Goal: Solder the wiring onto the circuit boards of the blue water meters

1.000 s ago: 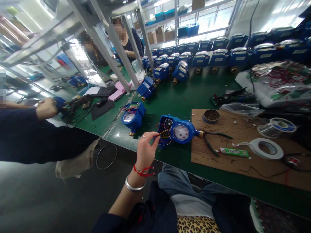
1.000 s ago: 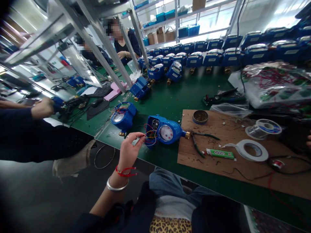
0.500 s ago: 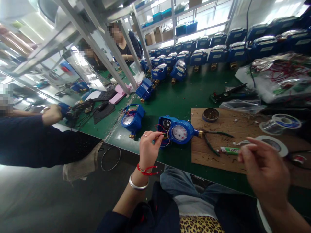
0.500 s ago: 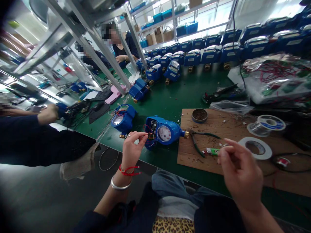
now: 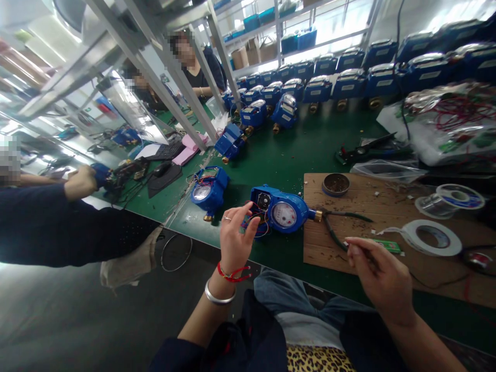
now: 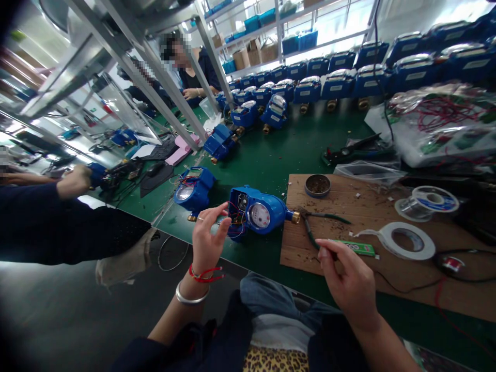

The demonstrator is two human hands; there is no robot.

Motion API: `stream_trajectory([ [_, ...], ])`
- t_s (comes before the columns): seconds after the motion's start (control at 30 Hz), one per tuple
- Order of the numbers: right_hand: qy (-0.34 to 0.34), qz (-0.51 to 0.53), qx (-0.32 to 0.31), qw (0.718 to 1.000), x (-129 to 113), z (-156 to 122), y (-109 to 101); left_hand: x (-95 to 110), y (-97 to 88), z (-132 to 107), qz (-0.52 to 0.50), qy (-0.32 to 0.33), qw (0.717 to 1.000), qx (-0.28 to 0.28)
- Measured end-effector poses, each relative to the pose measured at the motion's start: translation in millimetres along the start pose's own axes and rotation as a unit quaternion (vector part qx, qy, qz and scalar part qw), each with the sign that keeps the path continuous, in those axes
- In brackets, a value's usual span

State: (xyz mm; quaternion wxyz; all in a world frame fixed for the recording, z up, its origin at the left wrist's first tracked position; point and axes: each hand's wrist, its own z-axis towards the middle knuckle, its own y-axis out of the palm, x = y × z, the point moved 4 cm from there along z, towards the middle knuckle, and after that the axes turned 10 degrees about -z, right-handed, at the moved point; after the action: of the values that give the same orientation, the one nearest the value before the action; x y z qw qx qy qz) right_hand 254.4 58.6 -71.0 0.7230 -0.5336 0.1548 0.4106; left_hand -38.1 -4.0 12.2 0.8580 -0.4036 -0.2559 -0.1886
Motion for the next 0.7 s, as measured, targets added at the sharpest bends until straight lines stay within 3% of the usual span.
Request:
stream_trajectory([
  [0.17,-0.028,-0.009,0.004,1.0,-8.8,5.3,-2.2,-20.4,-21.7,-26.0,-0.015,0.015,0.991,0.133],
  [0.27,-0.098,-0.017,0.017,0.995,-38.4,26.0,-4.3,-49.1,-27.5,-46.7,-0.024,-0.071,0.983,0.167],
  [0.37,-0.152,-0.014,-0.007,0.988,-73.5,58.8,7.4,-76.5,-30.9,-66.8,-0.051,-0.174,0.966,0.185],
  [0.5,-0.154,-0.06,-0.121,0.979,-103.1,101.9,47.0,-95.1,-39.9,-83.4,-0.063,-0.226,0.95,0.206],
  [0.6,-0.098,-0.102,-0.254,0.957,-107.7,124.5,74.9,-101.1,-50.0,-87.2,-0.045,-0.222,0.949,0.218],
  [0.7,-0.046,-0.13,-0.354,0.925,-105.8,140.0,86.1,-107.2,-58.7,-86.8,-0.024,-0.209,0.951,0.225],
])
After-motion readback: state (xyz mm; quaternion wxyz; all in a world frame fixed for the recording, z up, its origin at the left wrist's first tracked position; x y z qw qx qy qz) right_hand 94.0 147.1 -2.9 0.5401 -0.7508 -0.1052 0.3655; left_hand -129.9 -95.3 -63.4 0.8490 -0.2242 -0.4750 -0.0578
